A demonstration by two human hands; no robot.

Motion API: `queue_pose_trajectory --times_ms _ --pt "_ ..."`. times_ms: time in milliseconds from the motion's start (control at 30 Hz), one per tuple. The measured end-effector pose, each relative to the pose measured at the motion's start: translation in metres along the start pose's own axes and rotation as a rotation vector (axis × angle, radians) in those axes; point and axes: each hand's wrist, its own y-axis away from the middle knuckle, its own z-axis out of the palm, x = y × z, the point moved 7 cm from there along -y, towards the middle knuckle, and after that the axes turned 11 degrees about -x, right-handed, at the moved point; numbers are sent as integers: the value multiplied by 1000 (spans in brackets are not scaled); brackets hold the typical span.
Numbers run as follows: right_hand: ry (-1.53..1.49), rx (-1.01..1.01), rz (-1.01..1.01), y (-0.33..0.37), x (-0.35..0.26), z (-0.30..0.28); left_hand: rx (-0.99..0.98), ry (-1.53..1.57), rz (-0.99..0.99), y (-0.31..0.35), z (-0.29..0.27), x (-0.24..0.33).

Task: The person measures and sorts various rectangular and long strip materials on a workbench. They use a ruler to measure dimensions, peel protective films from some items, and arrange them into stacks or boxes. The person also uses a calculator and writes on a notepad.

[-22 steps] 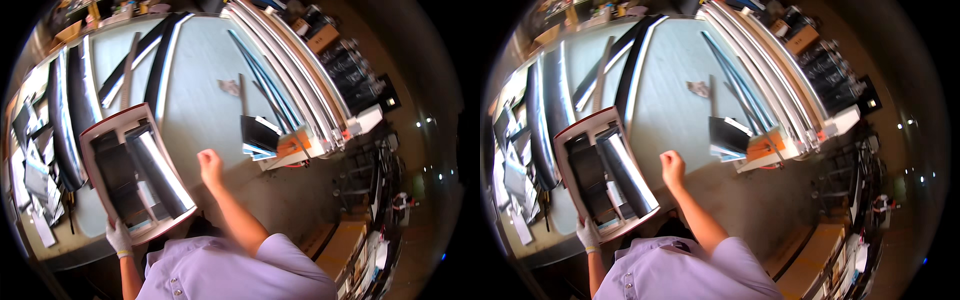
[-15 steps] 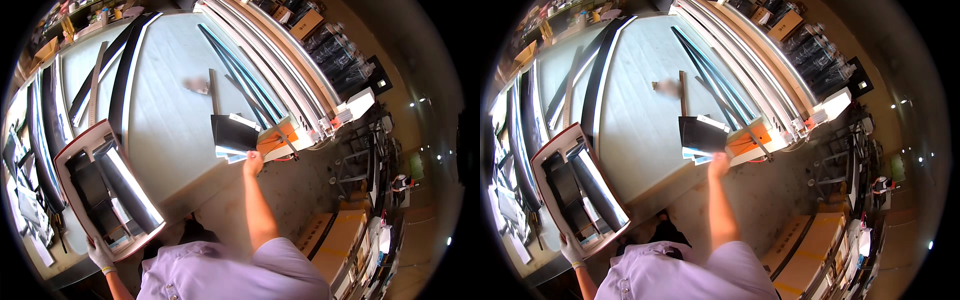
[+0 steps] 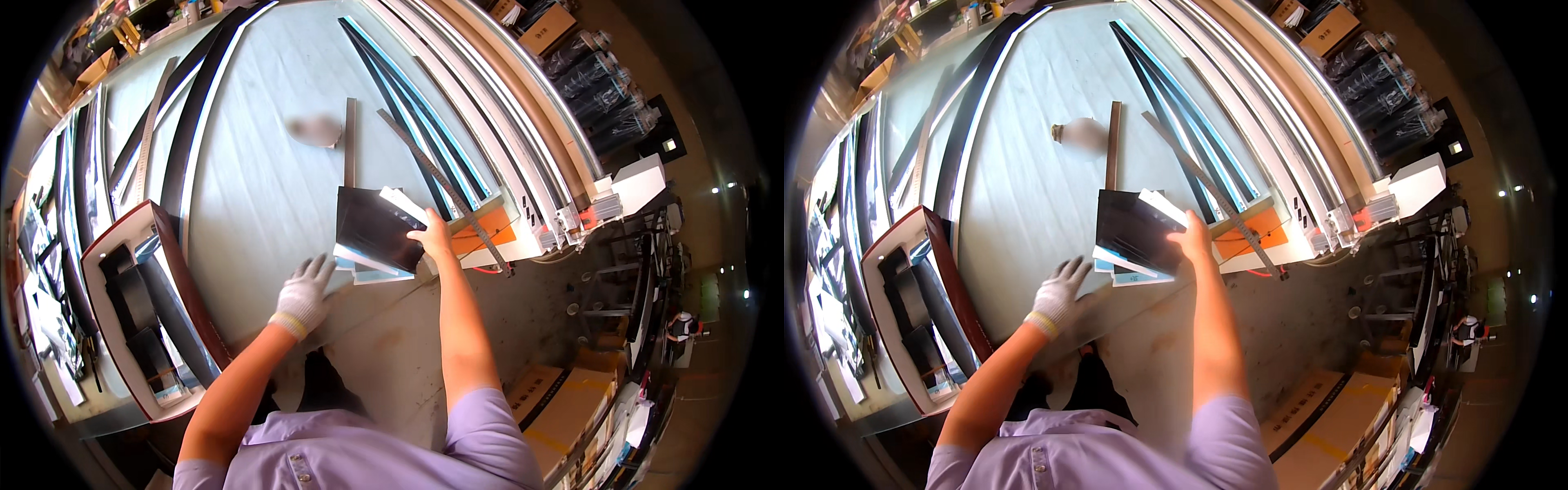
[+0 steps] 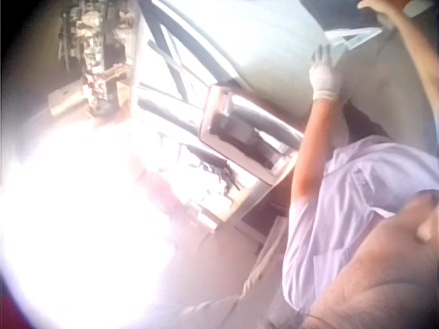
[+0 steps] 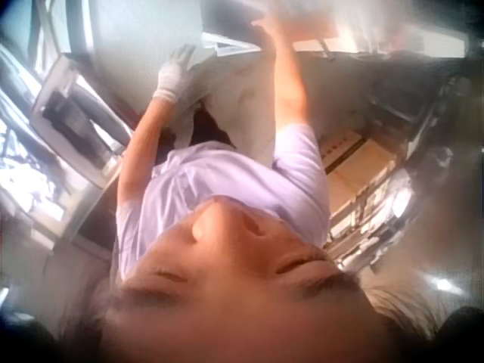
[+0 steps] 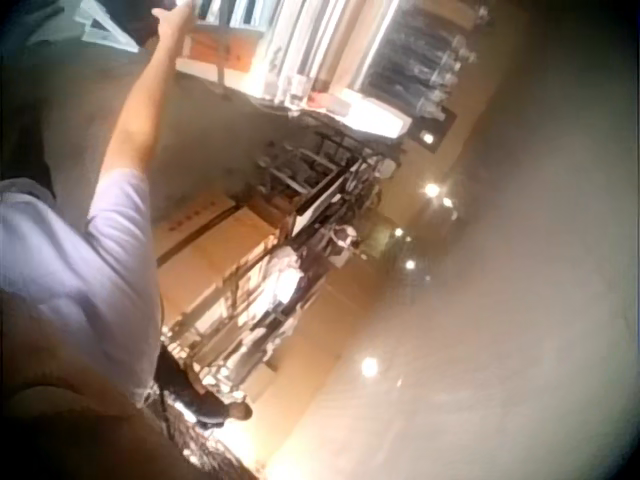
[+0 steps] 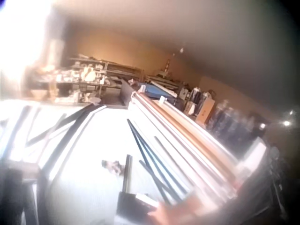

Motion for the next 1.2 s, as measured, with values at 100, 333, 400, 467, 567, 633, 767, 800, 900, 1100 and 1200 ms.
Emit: queue_pose_trajectory --times_ms 100,333,400,467,567,633,767,800,900,1100,1200 --pt "-622 97 -19 25 53 -5 -109 -229 -14 -41 38 -1" --pt "-1506 605 121 114 43 -5 -69 -286 3 -48 47 -5" --pt "-1345 641 230 109 36 17 -47 -218 6 -49 39 -3" --pt "-1276 653 317 104 7 38 -75 -212 -4 -51 31 -5" --pt "-1049 551 46 83 -8 42 -63 -174 23 -51 31 -7" --pt "-832 400 11 69 -25 28 -37 -150 22 -53 34 -11" --pt "-248 249 -17 27 -50 -7 -13 -148 12 -51 35 -10" --pt "-147 246 -47 16 -50 -10 -1 -145 9 -50 34 -8" --pt "-235 39 -10 -8 -38 -4 10 -168 9 -47 34 -6" --pt "-734 -140 -78 -31 -12 -13 102 -132 -47 -46 33 -2" --pt "-906 -158 -102 -20 -15 -39 279 9 -172 -43 17 14"
